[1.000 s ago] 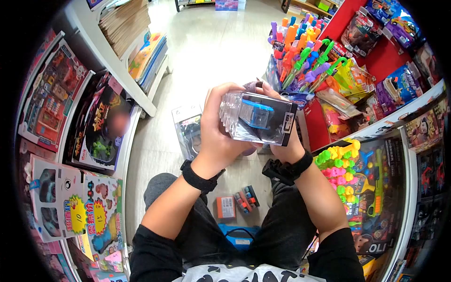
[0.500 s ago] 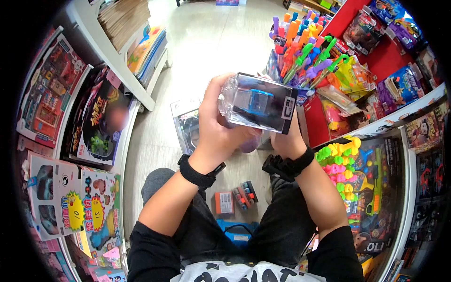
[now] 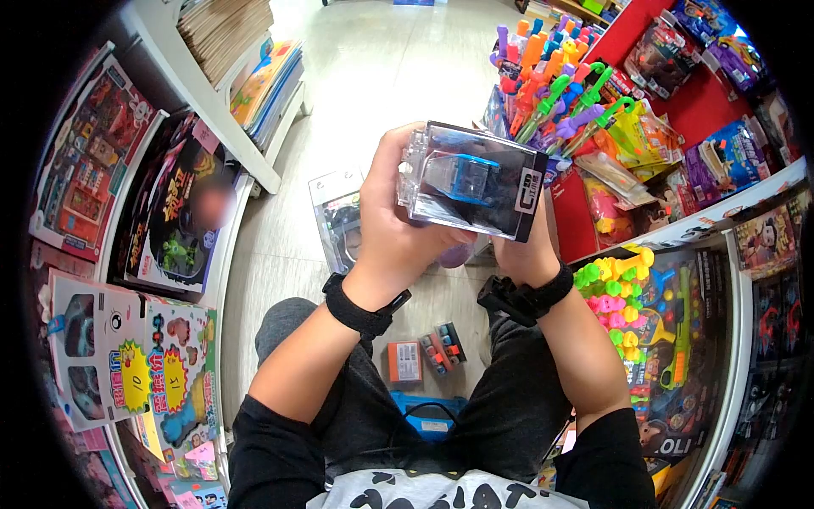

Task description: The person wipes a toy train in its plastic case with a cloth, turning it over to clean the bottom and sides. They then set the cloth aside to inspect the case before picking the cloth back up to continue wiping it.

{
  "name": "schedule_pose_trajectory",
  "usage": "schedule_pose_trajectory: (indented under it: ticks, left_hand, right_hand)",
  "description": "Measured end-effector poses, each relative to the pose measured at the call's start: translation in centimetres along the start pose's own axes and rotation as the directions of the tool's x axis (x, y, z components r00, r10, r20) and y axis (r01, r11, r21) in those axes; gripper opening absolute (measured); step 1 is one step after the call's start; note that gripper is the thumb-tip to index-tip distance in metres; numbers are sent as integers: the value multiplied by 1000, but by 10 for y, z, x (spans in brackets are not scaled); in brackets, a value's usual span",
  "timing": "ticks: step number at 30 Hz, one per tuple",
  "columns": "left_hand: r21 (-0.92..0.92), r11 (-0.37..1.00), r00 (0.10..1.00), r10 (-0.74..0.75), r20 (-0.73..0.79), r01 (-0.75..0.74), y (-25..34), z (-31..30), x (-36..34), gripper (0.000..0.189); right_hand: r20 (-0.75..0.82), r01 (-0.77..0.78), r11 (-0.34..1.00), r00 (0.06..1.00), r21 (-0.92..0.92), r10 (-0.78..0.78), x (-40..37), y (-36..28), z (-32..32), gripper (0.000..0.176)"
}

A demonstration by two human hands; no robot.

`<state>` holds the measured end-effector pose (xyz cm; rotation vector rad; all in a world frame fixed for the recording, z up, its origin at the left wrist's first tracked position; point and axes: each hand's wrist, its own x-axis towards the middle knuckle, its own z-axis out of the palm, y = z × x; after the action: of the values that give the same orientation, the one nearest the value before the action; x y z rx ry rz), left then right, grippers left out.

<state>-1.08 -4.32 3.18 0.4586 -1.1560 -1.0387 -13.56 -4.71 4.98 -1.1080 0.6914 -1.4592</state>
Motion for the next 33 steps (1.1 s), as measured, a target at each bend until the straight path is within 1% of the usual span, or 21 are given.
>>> schedule_pose_trajectory:
  ticks: [1, 2, 3, 5, 6, 8, 10, 12, 13, 15, 16, 21, 23, 24, 25, 26, 27, 28, 30, 31, 33]
  left_hand:
    - [0, 1000, 1000, 1, -1, -1, -1, -1, 0, 87]
    - [85, 996, 1000, 18, 13, -19, -1, -2, 0, 88]
    - [170, 985, 999, 33, 27, -37, -2, -3, 0, 89]
    - [209, 977, 998, 43, 40, -50, -2, -5, 1, 90]
    - [248, 967, 997, 51, 54, -63, -2, -5, 1, 91]
    - [269, 961, 996, 52, 68, -69, -3, -7, 1, 91]
    - [290, 954, 995, 54, 83, -76, -2, -8, 1, 90]
    - [465, 861, 977, 157, 146, -208, 0, -7, 2, 83]
    - [464, 861, 976, 159, 148, -210, 1, -7, 2, 83]
    - [515, 816, 964, 201, 172, -262, 2, -5, 2, 74]
    - [506, 814, 957, 217, 191, -286, 3, -4, 3, 68]
    - [521, 786, 940, 241, 239, -334, 3, -5, 3, 67]
    - [545, 737, 915, 289, 282, -401, 5, -4, 2, 68]
    - [548, 730, 911, 282, 302, -408, 5, -6, 0, 68]
    - [546, 730, 909, 282, 308, -411, 5, -5, -1, 68]
    - [569, 682, 887, 322, 329, -459, 5, -5, -3, 69]
    - [589, 632, 864, 360, 353, -504, 4, -4, -3, 69]
    - [586, 626, 857, 365, 363, -515, 3, -4, -4, 68]
    - [580, 607, 839, 367, 402, -544, 5, -4, -2, 67]
    - [577, 586, 821, 370, 434, -569, 5, -5, -1, 67]
    - [581, 571, 812, 348, 469, -580, 7, -8, -1, 69]
  right_hand:
    - [44, 126, 984, 992, -128, -121, -1, -1, 1, 35]
    - [-18, 52, 997, 998, -65, -53, -4, -4, 4, 34]
    - [-17, 51, 997, 998, -65, -53, -2, -2, 2, 34]
    - [-14, -79, 997, 997, -20, 78, 2, 2, -3, 33]
    - [-13, -78, 997, 997, -21, 78, 2, 1, -2, 33]
    - [-51, -99, 992, 993, 72, 103, 2, -1, 2, 33]
    - [-48, -108, 993, 993, 46, 110, 3, -1, 1, 33]
    - [-65, -111, 994, 992, 1, 111, 4, -3, 2, 33]
    - [-64, -109, 994, 992, 0, 108, 8, 2, -4, 33]
    - [44, -278, 949, 961, 147, 274, 19, 12, -15, 33]
    - [24, -249, 958, 968, 140, 248, 17, 11, -15, 33]
    - [12, -239, 959, 971, 150, 240, 9, 2, -9, 33]
    - [99, -68, 997, 993, -38, 72, 6, 2, -13, 35]
    - [168, -88, 993, 981, -79, 100, 5, 3, -21, 32]
    - [429, 544, 790, 809, -283, -403, 10, 19, -27, 48]
    - [456, 629, 719, 754, -295, -473, 8, 28, -35, 58]
    - [482, 706, 639, 694, -306, -535, 6, 30, -34, 69]
    - [476, 706, 637, 694, -309, -539, 5, 30, -34, 69]
    - [413, 681, 658, 726, -320, -550, 3, 29, -32, 57]
    - [407, 682, 656, 726, -323, -555, 7, 30, -36, 57]
    - [508, 704, 636, 691, -315, -514, 19, 29, -43, 45]
